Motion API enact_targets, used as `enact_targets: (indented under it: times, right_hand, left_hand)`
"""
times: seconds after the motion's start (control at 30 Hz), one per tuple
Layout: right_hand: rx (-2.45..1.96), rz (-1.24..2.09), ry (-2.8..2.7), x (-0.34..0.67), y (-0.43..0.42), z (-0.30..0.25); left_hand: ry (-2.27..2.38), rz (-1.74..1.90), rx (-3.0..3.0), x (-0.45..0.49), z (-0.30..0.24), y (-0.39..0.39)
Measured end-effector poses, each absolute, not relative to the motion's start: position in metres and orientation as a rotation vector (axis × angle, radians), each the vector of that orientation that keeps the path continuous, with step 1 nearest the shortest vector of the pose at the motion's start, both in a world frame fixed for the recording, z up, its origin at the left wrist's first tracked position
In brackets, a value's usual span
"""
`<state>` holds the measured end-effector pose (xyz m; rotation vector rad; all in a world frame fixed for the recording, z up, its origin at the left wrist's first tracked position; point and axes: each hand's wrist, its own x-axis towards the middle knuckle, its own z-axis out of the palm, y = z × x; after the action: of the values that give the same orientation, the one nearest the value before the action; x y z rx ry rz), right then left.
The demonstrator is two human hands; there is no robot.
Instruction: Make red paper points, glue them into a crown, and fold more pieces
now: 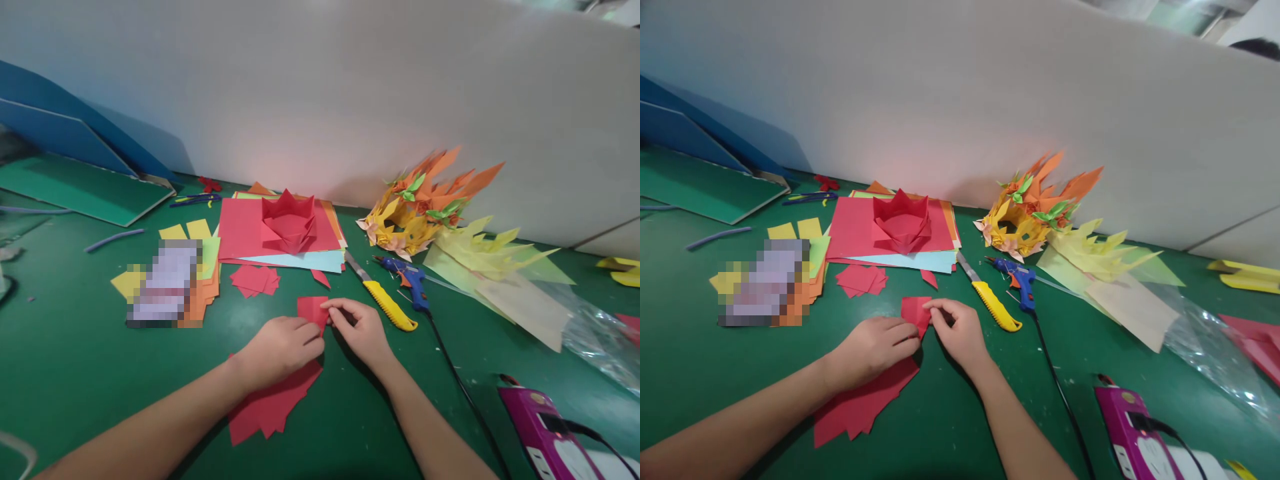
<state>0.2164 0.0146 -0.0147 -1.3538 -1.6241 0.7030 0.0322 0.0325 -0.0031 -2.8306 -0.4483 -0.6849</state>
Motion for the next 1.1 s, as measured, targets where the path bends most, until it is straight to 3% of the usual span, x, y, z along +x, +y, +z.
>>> enact_targets:
  times: [0.43,1.1]
  right_hand:
    - [-1.426,0.787,-1.421,0.2104,0.0222,-0.024]
    - [-1.456,0.718,-1.535,0.2079,0.0241,-0.0194]
  left_hand:
    - [-0.595,-0.768,-3.153,0.038,-0.0074,0.0338]
    - [-0.813,-0.942,-3.349,0.0378,-0.0111,0.0414]
